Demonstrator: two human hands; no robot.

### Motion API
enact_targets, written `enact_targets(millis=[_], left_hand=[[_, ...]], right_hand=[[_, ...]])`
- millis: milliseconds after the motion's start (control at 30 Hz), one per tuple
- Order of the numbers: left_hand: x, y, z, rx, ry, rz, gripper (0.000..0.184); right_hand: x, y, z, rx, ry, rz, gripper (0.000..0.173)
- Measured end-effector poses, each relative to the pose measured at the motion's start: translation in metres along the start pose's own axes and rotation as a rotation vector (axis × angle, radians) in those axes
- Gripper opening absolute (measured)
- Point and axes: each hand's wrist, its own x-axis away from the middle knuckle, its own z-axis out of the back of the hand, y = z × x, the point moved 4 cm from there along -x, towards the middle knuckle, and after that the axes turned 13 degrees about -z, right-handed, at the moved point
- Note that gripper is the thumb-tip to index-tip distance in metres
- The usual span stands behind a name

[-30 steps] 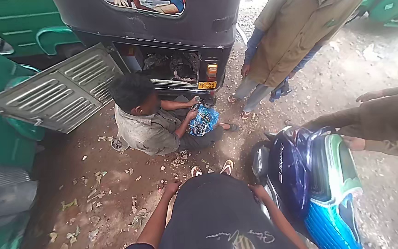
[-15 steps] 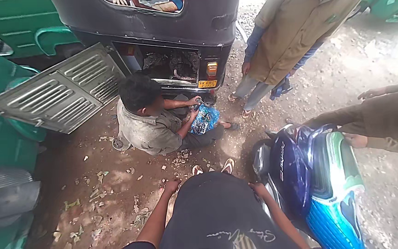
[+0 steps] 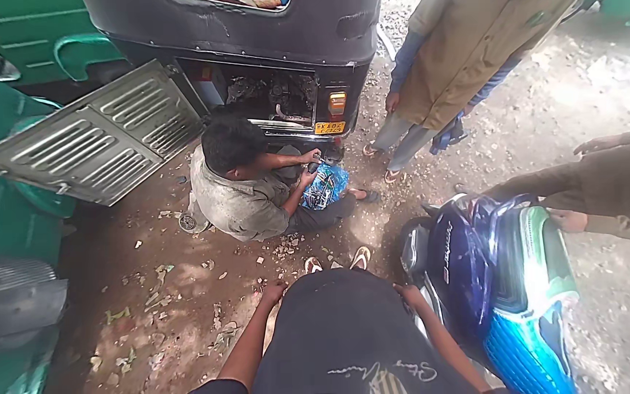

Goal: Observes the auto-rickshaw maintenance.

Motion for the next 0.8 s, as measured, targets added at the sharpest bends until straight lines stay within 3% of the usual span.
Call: enact_targets(millis=[367,800], left_hand=[[0.004,0.012,-0.009,0.054,0.036,0.057,0.041],[0.026,0.054,-0.062,0.050,0.067,0.017,0.038]], right_hand=[[-0.017,-0.009,0.018,-0.013,-0.020,0.010,0.062],[-0.038,-0.034,0.070,0.140,-0.071,0.065,0.057]])
